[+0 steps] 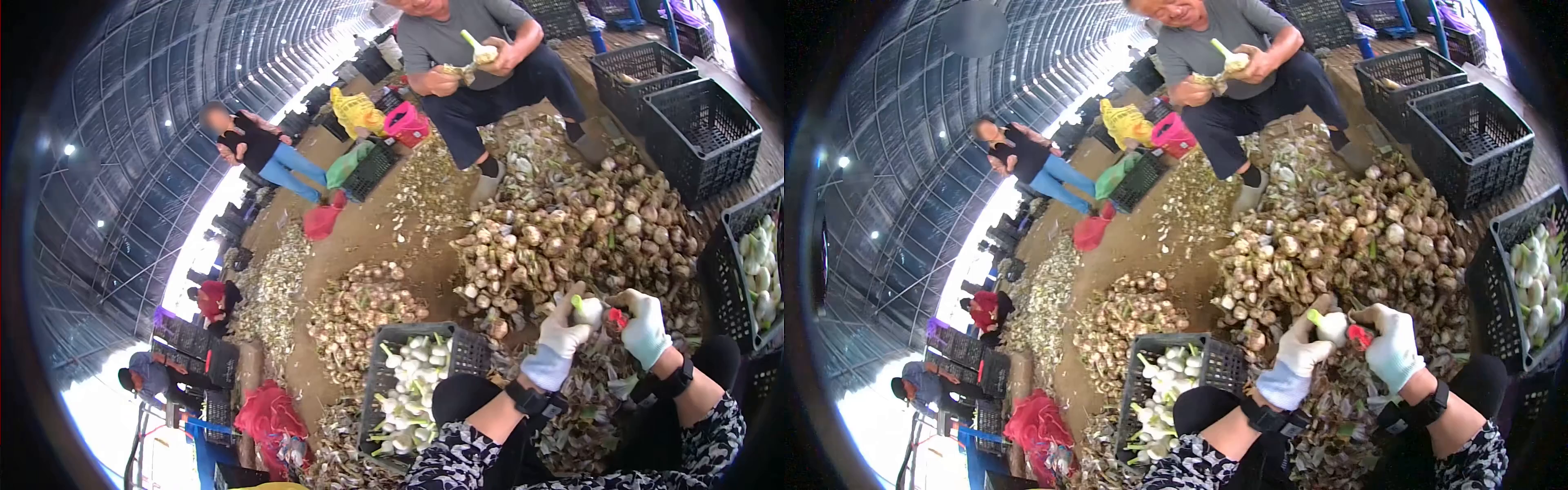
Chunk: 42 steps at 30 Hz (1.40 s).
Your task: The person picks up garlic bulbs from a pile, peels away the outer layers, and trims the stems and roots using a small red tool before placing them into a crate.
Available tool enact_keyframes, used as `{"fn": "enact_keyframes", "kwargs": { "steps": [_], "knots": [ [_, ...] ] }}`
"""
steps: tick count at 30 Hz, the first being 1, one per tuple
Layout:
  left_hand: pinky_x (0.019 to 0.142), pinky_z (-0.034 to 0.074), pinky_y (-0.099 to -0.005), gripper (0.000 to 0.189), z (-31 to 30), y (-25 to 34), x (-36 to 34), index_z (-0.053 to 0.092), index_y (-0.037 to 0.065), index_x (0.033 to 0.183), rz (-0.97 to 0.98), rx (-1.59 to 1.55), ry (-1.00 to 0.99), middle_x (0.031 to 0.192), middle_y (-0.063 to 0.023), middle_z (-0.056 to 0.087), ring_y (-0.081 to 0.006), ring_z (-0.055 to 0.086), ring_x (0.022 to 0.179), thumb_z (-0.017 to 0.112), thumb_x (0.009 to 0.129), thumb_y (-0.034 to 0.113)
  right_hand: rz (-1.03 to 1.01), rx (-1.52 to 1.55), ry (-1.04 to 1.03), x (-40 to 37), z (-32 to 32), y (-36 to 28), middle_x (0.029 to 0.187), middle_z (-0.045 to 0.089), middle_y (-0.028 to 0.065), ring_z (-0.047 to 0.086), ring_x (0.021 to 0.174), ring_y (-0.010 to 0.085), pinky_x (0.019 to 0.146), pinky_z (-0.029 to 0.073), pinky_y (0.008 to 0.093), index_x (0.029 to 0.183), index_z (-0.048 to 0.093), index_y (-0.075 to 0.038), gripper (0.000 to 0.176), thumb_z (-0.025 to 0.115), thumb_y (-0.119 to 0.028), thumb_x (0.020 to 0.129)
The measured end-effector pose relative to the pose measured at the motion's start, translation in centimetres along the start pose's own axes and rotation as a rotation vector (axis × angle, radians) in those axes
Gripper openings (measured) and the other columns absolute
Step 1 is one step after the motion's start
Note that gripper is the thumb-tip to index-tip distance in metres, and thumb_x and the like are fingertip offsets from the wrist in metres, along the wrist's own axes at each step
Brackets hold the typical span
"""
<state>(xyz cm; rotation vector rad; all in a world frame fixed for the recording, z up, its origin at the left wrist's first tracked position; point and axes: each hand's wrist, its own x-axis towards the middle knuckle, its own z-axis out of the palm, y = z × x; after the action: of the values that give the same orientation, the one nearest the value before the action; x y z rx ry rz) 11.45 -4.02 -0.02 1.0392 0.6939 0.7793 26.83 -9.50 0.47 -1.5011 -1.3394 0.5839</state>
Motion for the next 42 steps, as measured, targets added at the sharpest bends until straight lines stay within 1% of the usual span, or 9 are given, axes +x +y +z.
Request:
{"fn": "enact_keyframes", "kwargs": {
  "steps": [14, 17, 21, 25, 29, 33, 35, 39, 42],
  "knots": [
    [0.097, 0.036, -0.0293, 0.051, -1.6, 0.4, -0.5, 0.041, -0.008, 0.122, -0.062, -0.360, -0.196, 0.121, -0.0162, 0.048, -0.0229, 0.047, 0.113, 0.043, 0.071, -0.003, -0.023, -0.107, 0.106, 1.0, 1.4, 2.7, 0.070, 0.059, 0.0174, 0.059, 0.071, 0.0346, 0.058, 0.045, 0.0366, 0.082, 0.057, -0.002, 0.012, 0.058, -0.012, 0.077],
    [0.104, 0.026, -0.0337, 0.063, -2.0, 0.7, -0.3, 0.032, -0.011, 0.127, 0.002, -0.393, -0.242, 0.128, -0.0198, 0.041, -0.0277, 0.036, 0.123, 0.040, 0.065, -0.002, 0.507, 0.950, -0.201, 0.6, -1.0, -1.3, 0.074, 0.056, 0.0007, 0.050, 0.057, 0.0108, 0.053, 0.043, 0.0254, 0.118, 0.046, -0.001, 0.038, 0.047, 0.000, 0.080],
    [0.098, 0.034, -0.0409, 0.051, -1.6, 0.7, -0.3, 0.039, -0.004, 0.124, 0.021, -0.436, -0.184, 0.117, -0.0176, 0.050, -0.0288, 0.048, 0.108, 0.049, 0.076, 0.010, 0.350, 1.114, -0.292, 1.3, 1.5, 2.7, 0.095, 0.057, 0.0045, 0.057, 0.065, 0.0179, 0.061, 0.047, 0.0272, 0.120, 0.037, 0.003, 0.046, 0.057, -0.010, 0.081],
    [0.089, 0.042, -0.0403, 0.035, -0.4, 0.4, 0.1, 0.047, -0.003, 0.113, -0.088, -0.531, 0.023, 0.110, -0.0158, 0.053, -0.0259, 0.052, 0.100, 0.039, 0.092, 0.024, -0.199, 0.152, 0.051, 0.7, 2.9, 0.4, 0.082, 0.058, 0.0059, 0.053, 0.066, 0.0105, 0.056, 0.044, 0.0224, 0.096, 0.052, 0.002, 0.028, 0.065, -0.015, 0.078],
    [0.074, 0.050, -0.0307, 0.029, -1.5, 1.3, 0.3, 0.054, 0.000, 0.109, -0.019, -0.479, 0.300, 0.095, -0.0084, 0.061, -0.0175, 0.059, 0.086, 0.045, 0.088, 0.018, 0.403, 0.877, -0.006, 2.4, 0.3, 4.4, 0.079, 0.059, 0.0077, 0.053, 0.060, 0.0128, 0.056, 0.043, 0.0239, 0.084, 0.055, -0.001, 0.019, 0.055, -0.020, 0.084],
    [0.069, 0.054, -0.0367, 0.028, -2.9, 1.2, 0.5, 0.056, 0.002, 0.108, -0.038, -0.580, 0.319, 0.087, -0.0081, 0.062, -0.0202, 0.062, 0.073, 0.046, 0.082, 0.005, 0.053, -0.652, -0.373, 0.7, 0.4, 3.1, 0.087, 0.060, 0.0102, 0.057, 0.089, 0.0282, 0.074, 0.047, 0.0392, 0.093, 0.062, -0.009, 0.021, 0.060, -0.017, 0.074],
    [0.067, 0.054, -0.0357, 0.028, -3.3, 0.9, 0.6, 0.056, 0.002, 0.108, -0.045, -0.591, 0.340, 0.086, -0.0079, 0.062, -0.0212, 0.062, 0.072, 0.048, 0.082, 0.006, 0.025, -0.639, -0.246, 0.6, 0.2, 3.3, 0.115, 0.051, 0.0144, 0.044, 0.109, 0.0345, 0.087, 0.040, 0.0402, 0.086, 0.064, -0.007, 0.016, 0.060, -0.016, 0.072],
    [0.065, 0.054, -0.0338, 0.028, -3.0, 2.5, -0.8, 0.054, 0.003, 0.110, -0.020, -0.563, 0.458, 0.087, -0.0085, 0.061, -0.0228, 0.061, 0.071, 0.048, 0.083, 0.008, 0.057, 0.004, -0.238, 1.9, 1.3, 2.7, 0.085, 0.061, 0.0116, 0.058, 0.080, 0.0296, 0.072, 0.046, 0.0341, 0.084, 0.062, -0.002, 0.023, 0.069, -0.019, 0.071],
    [0.060, 0.054, -0.0306, 0.029, -5.0, 3.4, -2.1, 0.055, 0.004, 0.109, 0.012, -0.617, 0.409, 0.087, -0.0077, 0.060, -0.0197, 0.060, 0.069, 0.048, 0.081, 0.008, -0.205, -0.297, -0.210, 1.3, 2.3, 4.4, 0.093, 0.059, 0.0137, 0.059, 0.079, 0.0282, 0.072, 0.046, 0.0322, 0.096, 0.058, -0.001, 0.027, 0.066, -0.011, 0.072]
  ]
}}
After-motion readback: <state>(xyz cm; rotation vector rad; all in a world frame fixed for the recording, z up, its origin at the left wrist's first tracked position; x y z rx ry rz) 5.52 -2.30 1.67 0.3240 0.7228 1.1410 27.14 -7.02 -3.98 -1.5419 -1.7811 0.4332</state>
